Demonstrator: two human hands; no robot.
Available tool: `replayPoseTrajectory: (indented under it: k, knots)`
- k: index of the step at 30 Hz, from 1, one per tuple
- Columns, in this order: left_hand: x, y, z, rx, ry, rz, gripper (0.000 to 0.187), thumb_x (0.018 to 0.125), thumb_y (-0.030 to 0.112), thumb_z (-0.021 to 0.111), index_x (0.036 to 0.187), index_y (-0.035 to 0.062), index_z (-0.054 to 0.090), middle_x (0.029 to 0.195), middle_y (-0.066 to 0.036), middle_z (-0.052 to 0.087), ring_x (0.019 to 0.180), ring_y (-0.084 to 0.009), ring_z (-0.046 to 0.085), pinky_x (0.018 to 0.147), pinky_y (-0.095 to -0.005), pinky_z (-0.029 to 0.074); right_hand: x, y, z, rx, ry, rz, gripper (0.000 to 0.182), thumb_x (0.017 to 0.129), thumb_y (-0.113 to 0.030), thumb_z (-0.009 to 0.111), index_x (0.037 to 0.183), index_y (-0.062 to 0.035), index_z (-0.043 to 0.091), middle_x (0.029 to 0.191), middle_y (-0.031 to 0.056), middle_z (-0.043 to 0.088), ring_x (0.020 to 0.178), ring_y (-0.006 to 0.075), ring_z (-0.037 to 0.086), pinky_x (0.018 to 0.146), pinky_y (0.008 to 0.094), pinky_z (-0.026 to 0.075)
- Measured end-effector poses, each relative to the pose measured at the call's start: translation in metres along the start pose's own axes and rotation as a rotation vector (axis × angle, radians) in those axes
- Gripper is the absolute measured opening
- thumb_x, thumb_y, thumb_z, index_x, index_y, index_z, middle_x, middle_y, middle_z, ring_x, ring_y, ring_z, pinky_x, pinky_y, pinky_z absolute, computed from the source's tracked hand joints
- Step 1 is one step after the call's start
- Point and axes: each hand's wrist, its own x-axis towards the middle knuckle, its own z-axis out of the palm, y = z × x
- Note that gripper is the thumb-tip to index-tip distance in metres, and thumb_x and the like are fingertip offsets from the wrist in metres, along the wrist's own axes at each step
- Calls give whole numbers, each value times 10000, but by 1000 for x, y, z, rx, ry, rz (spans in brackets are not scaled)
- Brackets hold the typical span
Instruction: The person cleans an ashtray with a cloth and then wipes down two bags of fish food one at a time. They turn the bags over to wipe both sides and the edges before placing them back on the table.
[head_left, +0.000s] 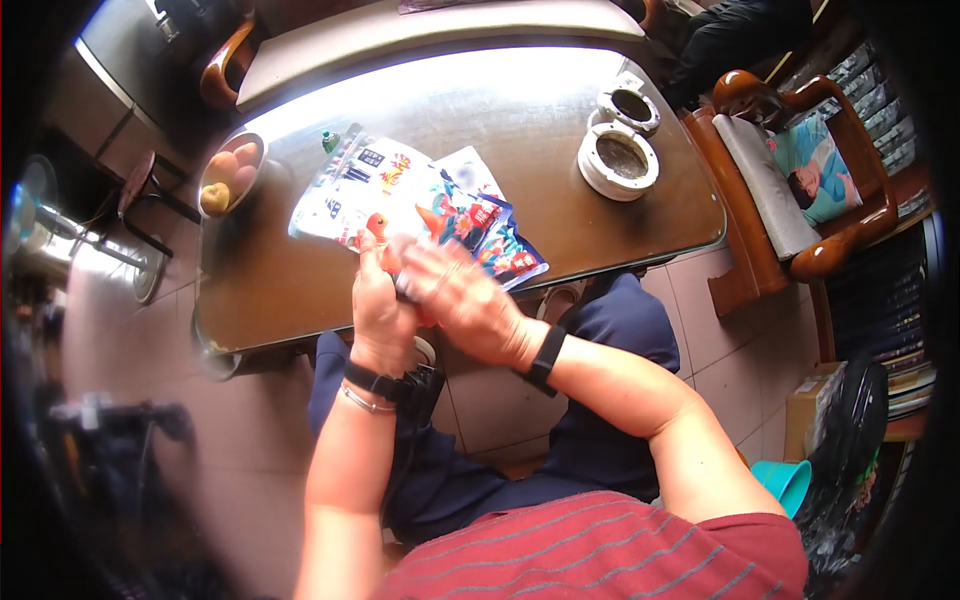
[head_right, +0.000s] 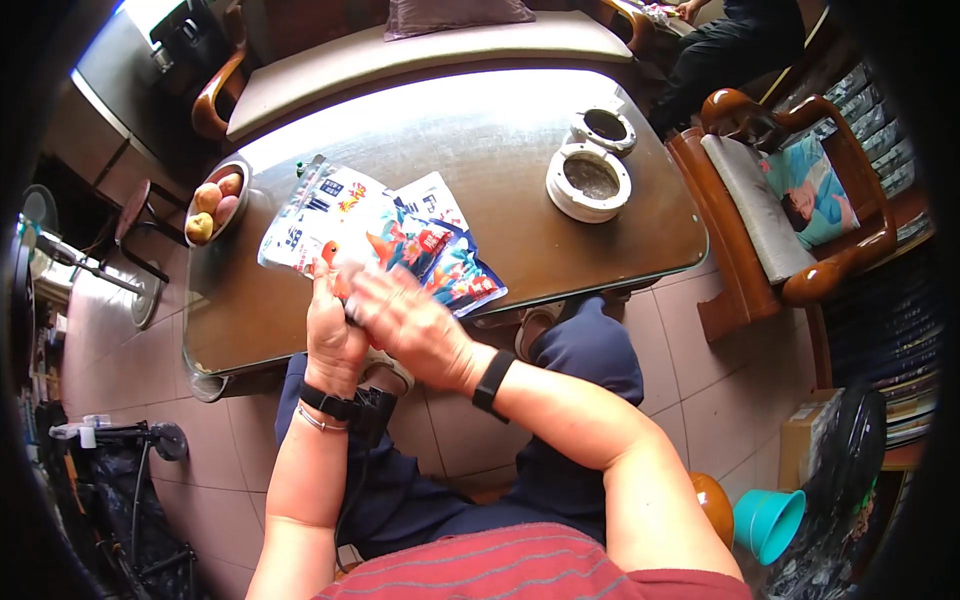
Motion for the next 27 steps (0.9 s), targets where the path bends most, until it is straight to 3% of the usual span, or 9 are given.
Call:
replayPoseTrajectory:
  k: [3,5,8,10,13,16,17,21,27]
  knots:
    - [3,5,-16,-84,-177,-63,532,1102,428,345,1343,-14,518,1269,-137,636,1155,-250,633,994,-405,526,2,4,-3,92,-61,-136,374,891,-69,597,1264,-41,605,1456,190,532,1409,316,467,1181,505,339]
    - [-8,15,1,-20,9,-75,575,1099,460,320,1357,-19,507,1287,-151,628,1169,-270,627,1012,-429,515,6,21,-12,54,-30,-99,353,872,-26,589,1221,-77,618,1428,164,559,1366,321,513,1161,496,375]
    - [-17,30,19,-104,-91,-54,579,1098,453,331,1389,-22,488,1349,-180,600,1219,-304,614,1063,-456,494,9,51,-22,-162,164,179,324,906,58,561,1212,-29,626,1295,219,636,1208,379,611,1033,452,490]
    - [-20,32,17,-37,-92,-32,569,1098,441,345,1395,-24,484,1357,-177,597,1220,-305,615,1063,-456,497,11,64,-32,0,120,399,329,879,22,582,1206,17,612,1257,232,644,1193,372,614,1029,452,477]
    - [-22,35,13,50,-123,-41,545,1096,413,379,1427,-13,454,1386,-167,583,1240,-312,605,1070,-472,492,28,53,-52,270,429,675,277,931,-1,564,1197,14,639,1252,238,644,1226,370,592,1038,463,462]
    - [-19,17,3,72,-191,-108,530,1091,390,421,1461,12,421,1410,-149,567,1241,-300,604,1062,-469,497,28,48,-48,19,327,254,261,932,-23,583,1180,19,654,1276,246,635,1264,392,563,1089,479,421]
    - [-20,10,4,117,-177,-99,483,1093,347,431,1446,17,438,1382,-138,581,1224,-273,608,1045,-444,508,25,40,-42,16,98,215,284,940,-44,577,1204,30,650,1313,265,608,1287,423,537,1133,488,375]
    - [-19,-7,-1,196,-170,-94,454,1083,324,471,1456,66,444,1388,-104,575,1235,-231,591,1038,-402,508,17,19,-11,104,162,395,354,954,-17,576,1305,19,610,1359,255,582,1301,410,528,1127,431,395]
    - [-13,-9,-8,169,-212,-94,523,1069,398,483,1473,70,434,1431,-105,551,1273,-238,570,1072,-396,481,23,21,-17,117,36,91,428,903,11,568,1330,38,567,1372,258,568,1333,388,513,1128,448,406]
